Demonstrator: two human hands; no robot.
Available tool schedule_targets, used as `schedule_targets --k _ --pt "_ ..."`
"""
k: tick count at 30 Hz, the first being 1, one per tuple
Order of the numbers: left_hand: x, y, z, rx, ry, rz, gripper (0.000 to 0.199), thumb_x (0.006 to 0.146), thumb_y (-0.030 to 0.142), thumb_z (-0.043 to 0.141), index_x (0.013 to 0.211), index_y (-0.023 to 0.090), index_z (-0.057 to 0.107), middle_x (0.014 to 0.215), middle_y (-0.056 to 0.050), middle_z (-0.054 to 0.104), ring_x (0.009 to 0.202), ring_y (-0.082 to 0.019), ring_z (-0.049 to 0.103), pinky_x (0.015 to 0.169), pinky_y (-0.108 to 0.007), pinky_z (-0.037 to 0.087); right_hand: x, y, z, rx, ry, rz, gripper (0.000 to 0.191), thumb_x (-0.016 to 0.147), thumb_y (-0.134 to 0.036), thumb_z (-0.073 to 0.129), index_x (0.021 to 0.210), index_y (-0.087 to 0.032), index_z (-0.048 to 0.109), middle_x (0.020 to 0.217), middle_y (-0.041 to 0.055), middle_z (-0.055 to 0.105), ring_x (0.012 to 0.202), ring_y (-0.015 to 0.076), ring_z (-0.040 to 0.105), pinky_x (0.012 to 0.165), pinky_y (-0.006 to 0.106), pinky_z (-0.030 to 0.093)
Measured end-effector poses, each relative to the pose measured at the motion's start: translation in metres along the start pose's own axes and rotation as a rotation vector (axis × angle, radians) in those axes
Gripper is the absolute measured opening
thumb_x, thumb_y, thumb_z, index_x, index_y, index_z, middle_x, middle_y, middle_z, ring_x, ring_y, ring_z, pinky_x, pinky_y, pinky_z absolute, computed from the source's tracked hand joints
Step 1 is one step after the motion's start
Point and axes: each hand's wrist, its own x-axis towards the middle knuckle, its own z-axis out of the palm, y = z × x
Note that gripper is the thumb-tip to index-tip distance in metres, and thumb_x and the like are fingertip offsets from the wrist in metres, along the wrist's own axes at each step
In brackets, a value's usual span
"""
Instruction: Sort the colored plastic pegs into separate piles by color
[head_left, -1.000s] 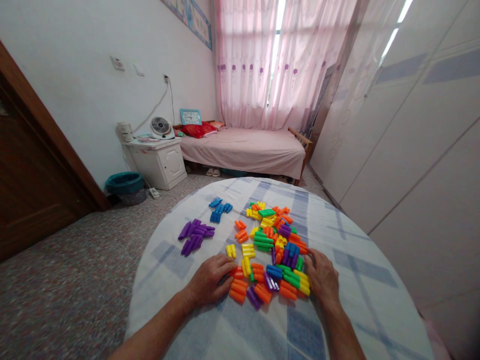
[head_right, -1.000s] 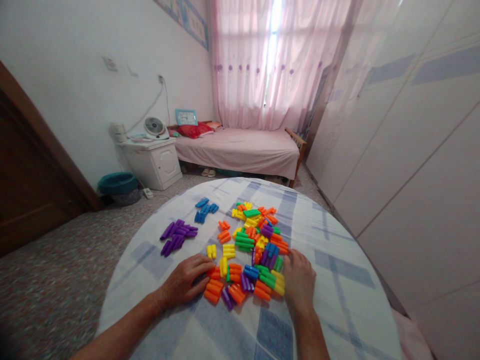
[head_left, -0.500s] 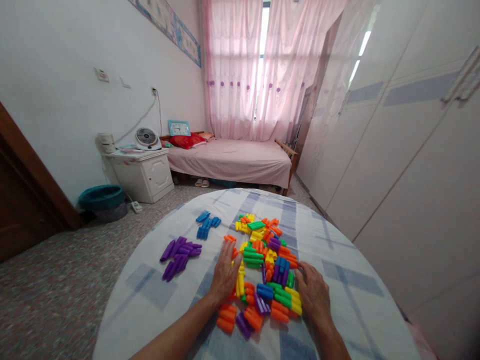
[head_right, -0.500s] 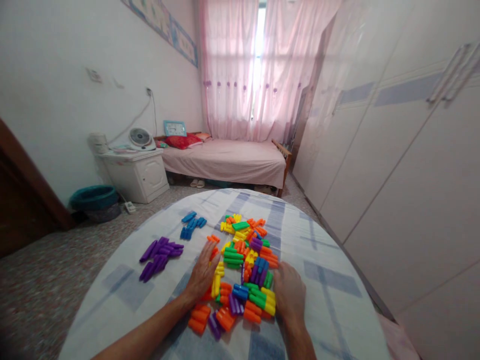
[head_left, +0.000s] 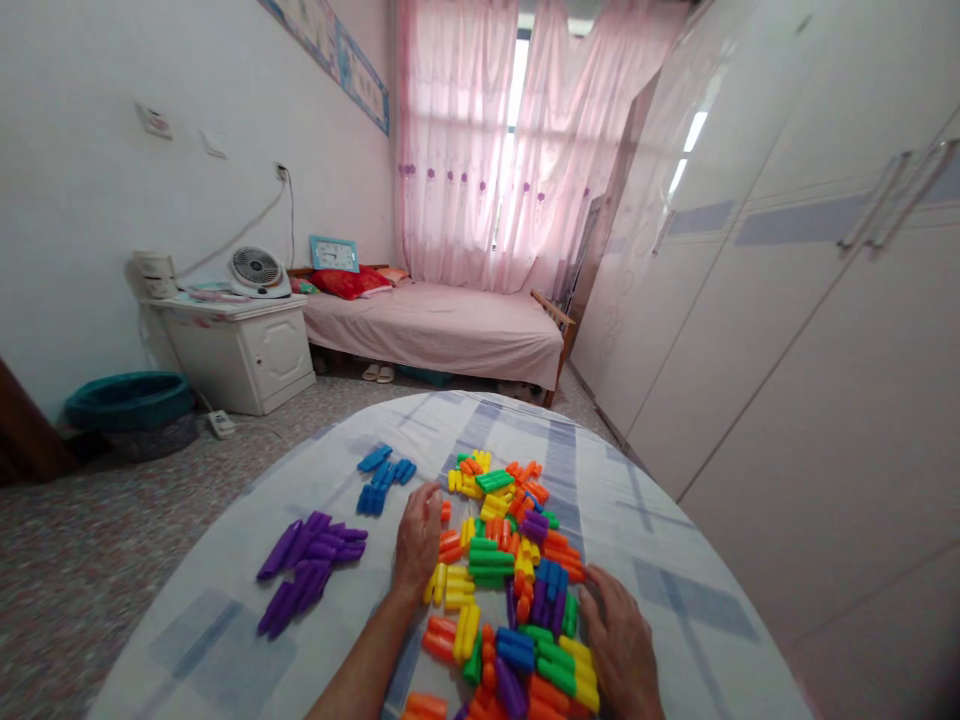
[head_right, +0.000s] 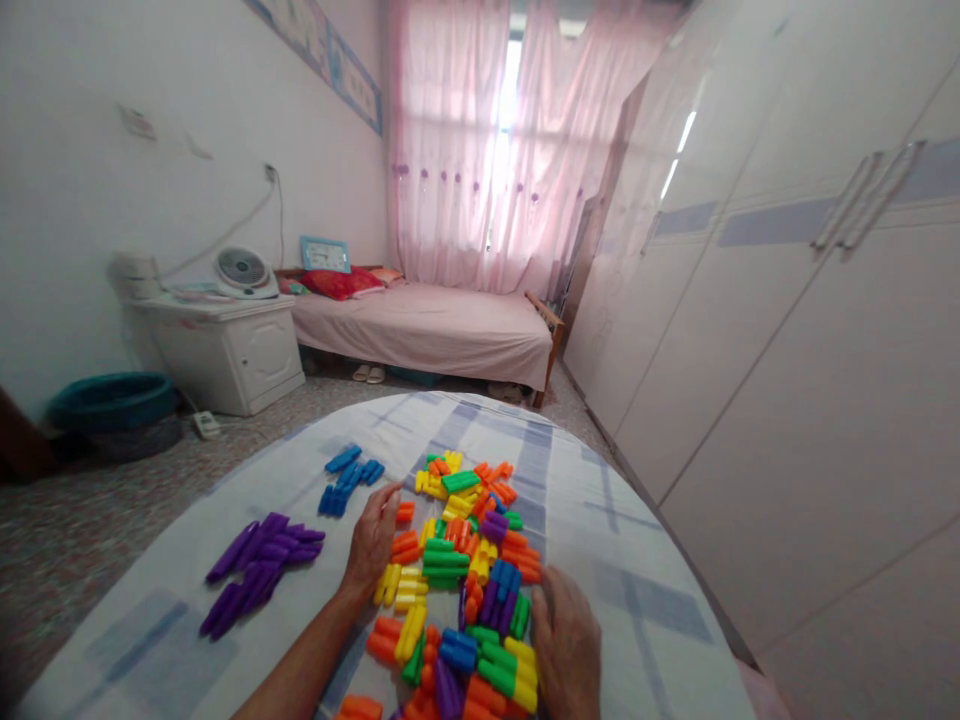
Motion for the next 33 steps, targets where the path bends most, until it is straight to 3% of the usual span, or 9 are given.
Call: schedule_targets --k 6,11,15,19,25,29,33 --pt "-0.001 -0.002 0.005 -0.157 -0.157 -0.116 0.040 0.088 0.045 0.035 0.100 0.017 0.061 0.098 -0.007 0.066 0.092 -0.019 0.061 0.084 -0.034 0.047 0.002 0.008 0.004 0.023 0.009 0.030 0.044 0.083 -0.046 0.038 0.106 -0.019 0.063 0.115 0.0084 0.062 0.109 0.0232 0.055 0.098 0.041 0.040" --pt "0.003 -0.002 0.001 -0.200 -0.172 -0.183 0.041 0.087 0.049 0.036 0.093 0.018 0.063 0.091 -0.005 0.067 0.083 -0.019 0.063 0.074 -0.029 0.049 0.000 0.009 -0.002 0.091 0.004 0.072 0.048 0.079 -0.052 0.041 0.103 -0.019 0.065 0.113 0.0085 0.064 0.107 0.0248 0.058 0.095 0.040 0.044" --pt "0.004 -0.007 0.002 -0.195 -0.187 -0.189 0.040 0.088 0.048 0.036 0.095 0.019 0.062 0.095 -0.005 0.067 0.086 -0.019 0.063 0.077 -0.030 0.048 0.007 -0.014 -0.022 0.151 -0.058 0.145 0.044 0.081 -0.050 0.044 0.109 -0.023 0.063 0.114 0.0051 0.064 0.105 0.0234 0.059 0.091 0.034 0.047" --pt "0.005 -0.008 0.003 -0.175 -0.219 -0.197 0.039 0.089 0.048 0.036 0.096 0.019 0.061 0.096 -0.005 0.067 0.090 -0.020 0.061 0.080 -0.030 0.046 0.040 -0.046 -0.030 0.169 -0.058 0.169 0.045 0.081 -0.052 0.043 0.111 -0.024 0.062 0.116 0.0050 0.062 0.106 0.0233 0.058 0.093 0.037 0.045" --pt "0.005 -0.003 0.003 -0.143 -0.236 -0.199 0.037 0.089 0.046 0.036 0.097 0.019 0.060 0.094 -0.004 0.067 0.089 -0.019 0.061 0.080 -0.029 0.045 0.091 -0.064 0.010 0.161 -0.211 0.094 0.046 0.081 -0.047 0.042 0.112 -0.019 0.060 0.117 0.0077 0.061 0.110 0.0226 0.054 0.096 0.038 0.040" --pt "0.005 -0.001 0.002 -0.135 -0.237 -0.194 0.035 0.090 0.044 0.035 0.093 0.020 0.060 0.091 -0.003 0.066 0.087 -0.019 0.061 0.078 -0.029 0.046 0.092 -0.077 0.035 0.060 -0.219 -0.021 0.043 0.076 -0.036 0.051 0.114 -0.019 0.058 0.115 0.0083 0.061 0.108 0.0243 0.053 0.095 0.040 0.039" --pt "0.005 0.001 0.003 -0.113 -0.228 -0.182 0.033 0.090 0.042 0.036 0.091 0.020 0.061 0.091 -0.003 0.066 0.086 -0.019 0.061 0.078 -0.029 0.046 0.085 -0.090 0.036 0.067 -0.229 -0.119 0.040 0.071 -0.022 0.054 0.110 -0.020 0.059 0.106 0.0066 0.061 0.102 0.0219 0.055 0.091 0.036 0.041"
